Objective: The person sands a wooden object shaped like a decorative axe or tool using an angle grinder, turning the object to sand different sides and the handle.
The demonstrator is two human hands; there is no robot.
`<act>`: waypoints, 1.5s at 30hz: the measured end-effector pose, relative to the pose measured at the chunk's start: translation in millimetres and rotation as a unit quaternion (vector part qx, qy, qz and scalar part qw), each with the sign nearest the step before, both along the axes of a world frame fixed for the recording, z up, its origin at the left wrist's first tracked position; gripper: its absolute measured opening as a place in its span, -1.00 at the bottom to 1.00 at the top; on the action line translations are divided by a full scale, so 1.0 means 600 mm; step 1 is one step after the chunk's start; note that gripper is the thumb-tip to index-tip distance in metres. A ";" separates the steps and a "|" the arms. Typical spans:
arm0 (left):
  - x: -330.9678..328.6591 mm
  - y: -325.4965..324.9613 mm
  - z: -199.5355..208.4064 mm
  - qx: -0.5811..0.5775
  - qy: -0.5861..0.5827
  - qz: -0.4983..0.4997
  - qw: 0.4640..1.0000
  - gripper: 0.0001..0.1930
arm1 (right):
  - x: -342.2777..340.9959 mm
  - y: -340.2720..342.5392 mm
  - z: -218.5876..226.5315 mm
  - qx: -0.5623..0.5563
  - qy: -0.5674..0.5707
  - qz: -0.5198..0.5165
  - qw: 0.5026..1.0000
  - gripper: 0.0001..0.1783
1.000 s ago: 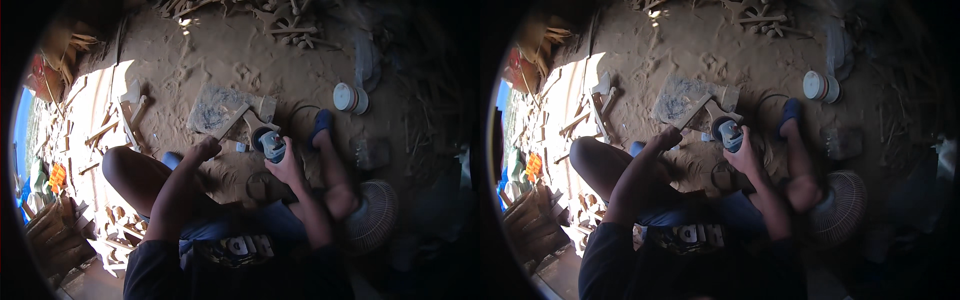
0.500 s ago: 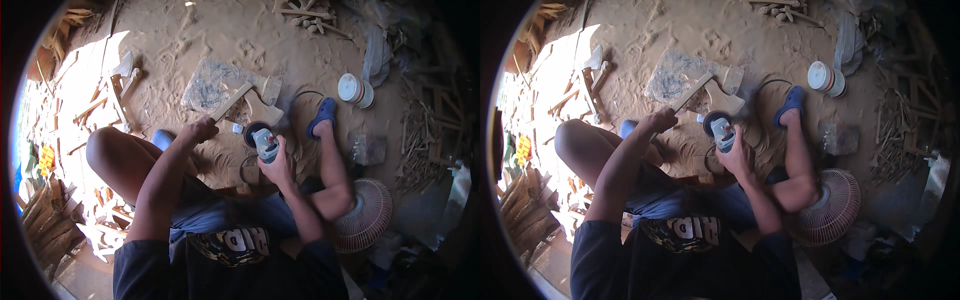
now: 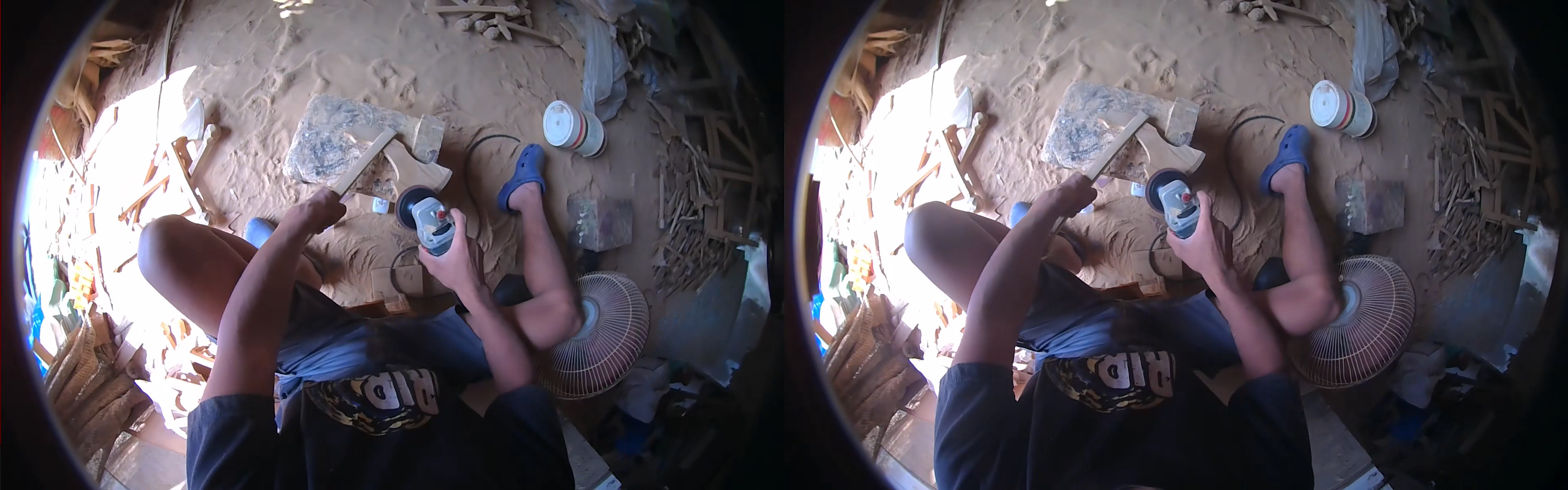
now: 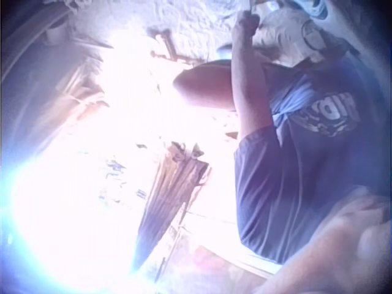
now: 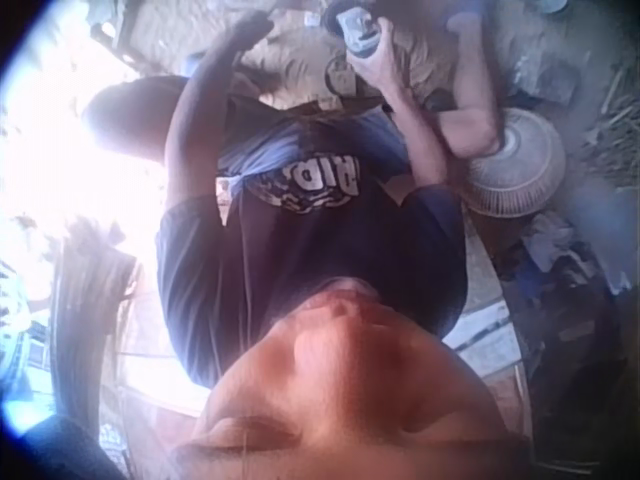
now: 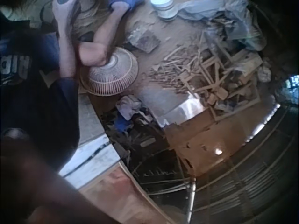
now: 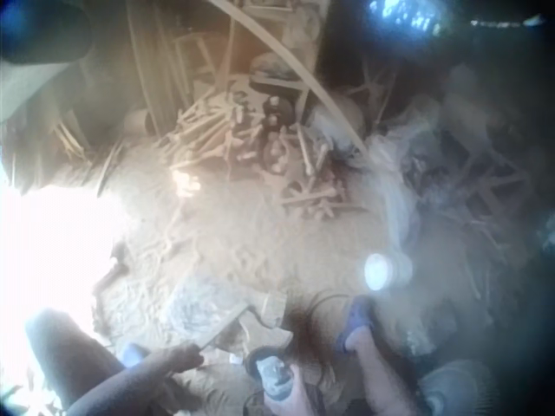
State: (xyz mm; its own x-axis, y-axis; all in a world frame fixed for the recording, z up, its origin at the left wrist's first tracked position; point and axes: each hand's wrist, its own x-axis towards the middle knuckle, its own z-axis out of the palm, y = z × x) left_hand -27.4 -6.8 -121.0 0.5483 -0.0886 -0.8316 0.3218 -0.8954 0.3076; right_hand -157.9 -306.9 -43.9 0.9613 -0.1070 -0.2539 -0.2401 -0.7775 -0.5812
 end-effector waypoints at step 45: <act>0.009 0.010 -0.001 -0.006 0.008 0.043 0.999 -0.73 | 0.177 -0.149 -0.041 0.031 -0.016 -0.126 0.991 0.00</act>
